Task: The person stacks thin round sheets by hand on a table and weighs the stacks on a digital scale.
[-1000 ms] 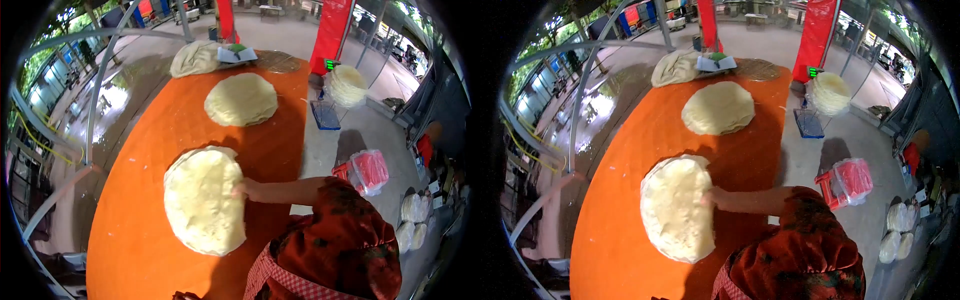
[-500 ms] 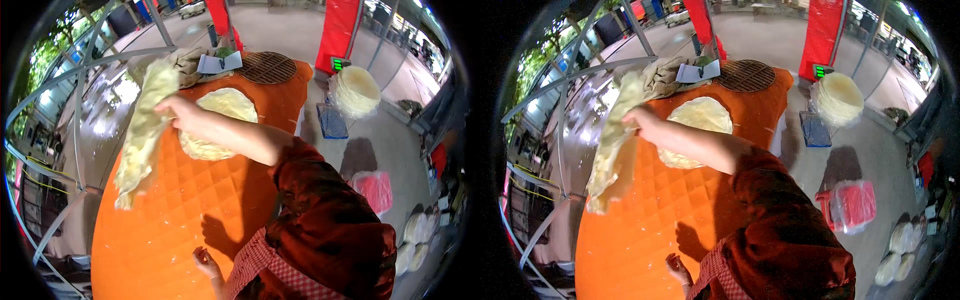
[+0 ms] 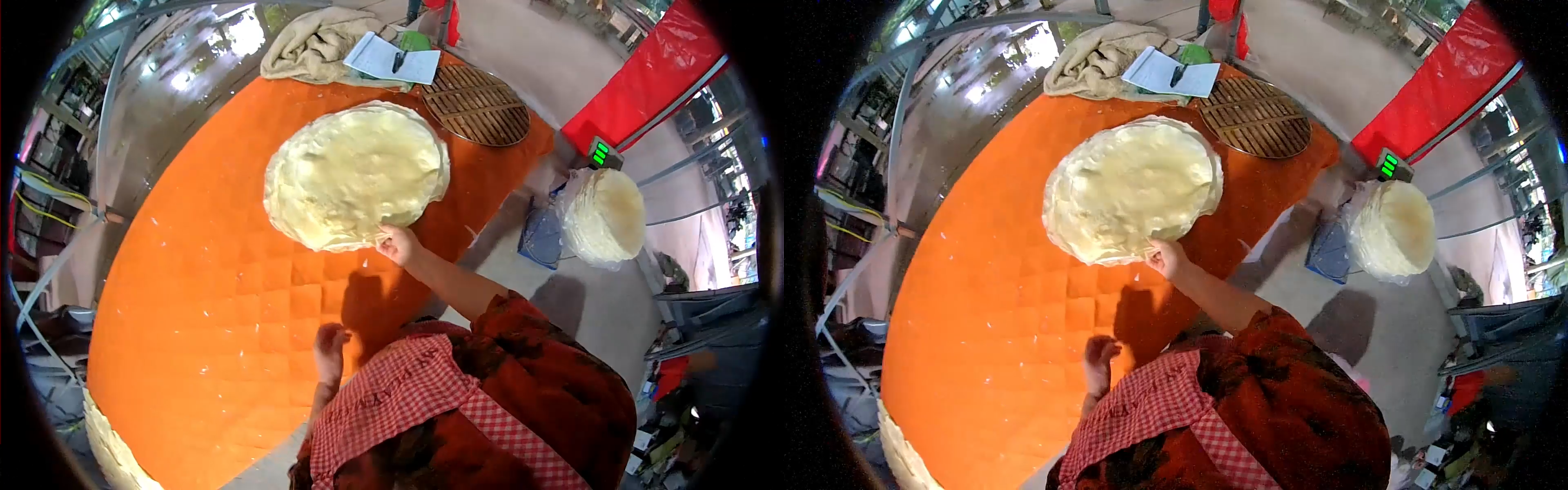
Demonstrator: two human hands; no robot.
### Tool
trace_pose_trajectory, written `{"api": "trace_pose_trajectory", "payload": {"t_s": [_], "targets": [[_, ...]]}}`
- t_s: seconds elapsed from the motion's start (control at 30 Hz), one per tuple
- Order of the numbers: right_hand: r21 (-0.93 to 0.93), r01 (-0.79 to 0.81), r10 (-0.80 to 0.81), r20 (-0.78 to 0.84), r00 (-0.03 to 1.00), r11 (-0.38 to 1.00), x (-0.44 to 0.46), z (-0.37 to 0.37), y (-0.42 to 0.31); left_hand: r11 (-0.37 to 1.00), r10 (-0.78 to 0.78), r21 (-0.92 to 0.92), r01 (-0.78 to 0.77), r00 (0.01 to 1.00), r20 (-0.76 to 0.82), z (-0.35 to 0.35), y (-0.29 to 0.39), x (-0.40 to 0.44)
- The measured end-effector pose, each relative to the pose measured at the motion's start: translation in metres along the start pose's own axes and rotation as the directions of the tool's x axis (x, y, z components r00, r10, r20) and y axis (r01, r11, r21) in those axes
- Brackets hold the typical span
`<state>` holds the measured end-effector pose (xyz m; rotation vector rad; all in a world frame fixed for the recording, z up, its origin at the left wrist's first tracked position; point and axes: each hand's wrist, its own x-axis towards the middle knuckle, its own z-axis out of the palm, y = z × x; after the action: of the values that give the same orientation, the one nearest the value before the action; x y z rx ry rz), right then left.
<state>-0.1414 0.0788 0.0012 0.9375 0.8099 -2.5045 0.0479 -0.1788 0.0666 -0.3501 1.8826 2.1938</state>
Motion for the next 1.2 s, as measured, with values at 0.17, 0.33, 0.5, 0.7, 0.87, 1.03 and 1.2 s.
{"api": "trace_pose_trajectory", "payload": {"t_s": [0.17,0.33,0.5,0.7,0.87,1.03,1.2], "targets": [[-0.363,-0.035,0.049,0.029,0.998,0.931,-0.092,0.013,-0.022,0.952,0.116,-0.285,-0.113,0.993,-0.008,0.040,0.011,0.063],[-0.779,0.619,-0.414,0.534,0.737,0.098,-0.118,0.005,-0.058,0.882,0.117,-0.444,-0.155,0.987,-0.113,0.067,0.049,0.110],[-0.378,0.704,-0.235,0.926,0.296,-0.601,-0.092,0.015,-0.118,0.873,0.122,-0.444,-0.200,0.973,-0.198,0.090,0.068,0.136],[-0.073,0.706,0.095,0.976,0.195,-0.705,-0.035,0.011,-0.123,0.871,-0.016,-0.464,-0.161,0.935,-0.354,0.114,0.058,0.151],[-0.430,0.805,-0.020,0.886,0.463,-0.409,0.008,0.000,-0.139,0.912,0.039,-0.345,-0.224,0.881,-0.471,0.162,0.055,0.133],[-0.599,0.801,-0.134,0.793,0.595,0.011,0.038,0.024,-0.165,0.915,-0.106,-0.392,-0.095,0.881,-0.461,0.226,0.043,0.107],[-0.665,0.744,-0.038,0.744,0.667,0.058,0.039,0.042,-0.186,0.897,-0.144,-0.420,-0.140,0.805,-0.575,0.261,0.044,0.123]]}}
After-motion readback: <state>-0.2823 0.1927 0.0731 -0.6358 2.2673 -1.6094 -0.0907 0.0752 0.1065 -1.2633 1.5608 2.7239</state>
